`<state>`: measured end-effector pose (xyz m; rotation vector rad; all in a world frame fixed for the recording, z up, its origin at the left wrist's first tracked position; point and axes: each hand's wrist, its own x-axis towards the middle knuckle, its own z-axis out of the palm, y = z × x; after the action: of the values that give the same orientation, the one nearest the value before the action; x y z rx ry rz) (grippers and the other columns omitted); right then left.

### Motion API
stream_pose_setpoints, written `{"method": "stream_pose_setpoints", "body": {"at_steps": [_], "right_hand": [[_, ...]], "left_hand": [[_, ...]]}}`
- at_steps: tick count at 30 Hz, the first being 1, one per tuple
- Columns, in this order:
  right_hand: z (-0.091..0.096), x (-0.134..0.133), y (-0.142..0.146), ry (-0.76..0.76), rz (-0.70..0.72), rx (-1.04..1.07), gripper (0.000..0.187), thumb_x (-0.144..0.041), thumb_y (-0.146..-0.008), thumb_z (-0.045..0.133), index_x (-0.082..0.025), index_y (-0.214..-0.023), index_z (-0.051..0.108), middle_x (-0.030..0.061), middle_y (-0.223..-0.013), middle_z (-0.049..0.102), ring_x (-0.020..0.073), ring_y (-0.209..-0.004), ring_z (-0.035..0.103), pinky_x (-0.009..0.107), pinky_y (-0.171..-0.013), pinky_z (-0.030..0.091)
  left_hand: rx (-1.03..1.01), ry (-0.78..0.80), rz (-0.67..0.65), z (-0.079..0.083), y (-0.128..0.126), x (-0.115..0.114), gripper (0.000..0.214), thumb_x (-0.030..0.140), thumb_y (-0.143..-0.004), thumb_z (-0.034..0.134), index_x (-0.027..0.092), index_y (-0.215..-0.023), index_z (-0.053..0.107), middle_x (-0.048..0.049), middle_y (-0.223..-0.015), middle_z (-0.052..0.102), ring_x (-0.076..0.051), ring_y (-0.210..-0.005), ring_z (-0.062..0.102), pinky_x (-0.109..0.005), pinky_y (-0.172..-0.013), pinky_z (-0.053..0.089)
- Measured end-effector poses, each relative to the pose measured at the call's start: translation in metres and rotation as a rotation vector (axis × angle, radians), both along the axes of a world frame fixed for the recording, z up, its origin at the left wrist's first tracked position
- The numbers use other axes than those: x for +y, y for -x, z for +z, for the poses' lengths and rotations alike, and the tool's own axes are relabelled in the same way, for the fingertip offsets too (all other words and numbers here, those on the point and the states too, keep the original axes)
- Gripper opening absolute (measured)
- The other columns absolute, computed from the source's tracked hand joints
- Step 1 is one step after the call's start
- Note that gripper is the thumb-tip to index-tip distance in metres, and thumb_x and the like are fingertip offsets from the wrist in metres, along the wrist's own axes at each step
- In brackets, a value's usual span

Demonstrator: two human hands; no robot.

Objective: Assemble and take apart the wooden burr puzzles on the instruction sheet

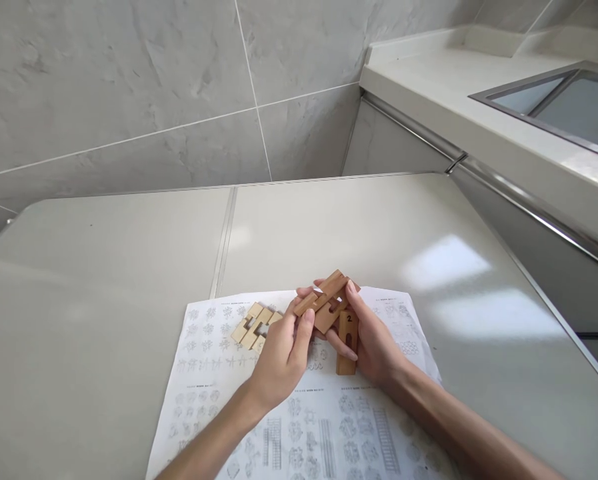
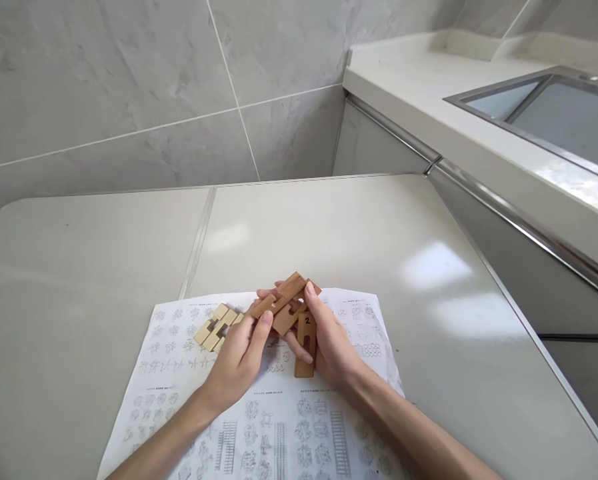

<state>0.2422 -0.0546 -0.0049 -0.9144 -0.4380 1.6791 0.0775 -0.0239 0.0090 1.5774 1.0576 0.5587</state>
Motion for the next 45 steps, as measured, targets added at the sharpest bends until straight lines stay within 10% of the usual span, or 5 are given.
{"method": "stream_pose_setpoints", "body": {"at_steps": [11, 22, 30, 35, 45], "right_hand": [[-0.005, -0.003, 0.001, -0.072, 0.056, -0.134, 0.054, -0.072, -0.107, 0.049, -0.025, -0.115, 0.074, -0.0085, -0.041, 0.042, 0.0109, -0.036, 0.023, 0.028, -0.044, 0.028], [-0.007, -0.009, 0.000, -0.059, -0.036, -0.240, 0.053, -0.071, -0.105, 0.055, -0.023, -0.114, 0.075, -0.0031, -0.058, 0.060, 0.0095, -0.037, 0.028, 0.027, -0.037, 0.019], [0.003, 0.003, -0.024, 0.024, -0.289, -0.217, 0.045, -0.066, -0.102, 0.063, -0.029, -0.125, 0.075, 0.0063, -0.142, 0.076, 0.0057, -0.041, 0.032, 0.031, -0.045, 0.038], [0.003, 0.005, -0.024, 0.024, -0.350, -0.183, 0.045, -0.065, -0.100, 0.066, -0.027, -0.122, 0.075, 0.0073, -0.134, 0.079, 0.0234, -0.093, 0.074, 0.030, -0.058, 0.049], [0.002, -0.002, -0.013, -0.039, -0.319, -0.383, 0.048, -0.068, -0.108, 0.052, -0.029, -0.125, 0.074, 0.0066, -0.122, 0.082, 0.0262, -0.117, 0.070, 0.039, -0.101, 0.052]], "left_hand": [[-0.017, 0.035, 0.096, -0.003, 0.000, -0.003, 0.053, 0.054, -0.115, 0.039, 0.026, -0.160, 0.047, -0.0104, -0.158, 0.061, -0.028, -0.158, 0.046, -0.044, -0.127, 0.042], [-0.061, 0.082, 0.017, -0.005, -0.001, -0.003, 0.055, 0.055, -0.114, 0.040, 0.024, -0.158, 0.049, -0.0109, -0.129, 0.079, -0.028, -0.099, 0.082, -0.043, -0.092, 0.066], [-0.110, 0.011, -0.026, -0.004, 0.000, -0.011, 0.040, 0.051, -0.116, 0.036, 0.022, -0.127, 0.062, -0.0080, -0.110, 0.081, -0.020, -0.082, 0.077, -0.034, -0.075, 0.064], [-0.054, -0.042, -0.120, -0.007, 0.006, -0.017, 0.033, 0.048, -0.116, 0.037, 0.024, -0.123, 0.059, 0.0021, -0.076, 0.062, -0.014, -0.059, 0.053, -0.026, -0.056, 0.045], [-0.085, -0.237, -0.253, -0.008, 0.004, -0.017, 0.018, 0.031, -0.114, 0.045, 0.024, -0.121, 0.060, 0.0063, -0.070, 0.051, -0.011, -0.054, 0.040, -0.025, -0.055, 0.036]]}}
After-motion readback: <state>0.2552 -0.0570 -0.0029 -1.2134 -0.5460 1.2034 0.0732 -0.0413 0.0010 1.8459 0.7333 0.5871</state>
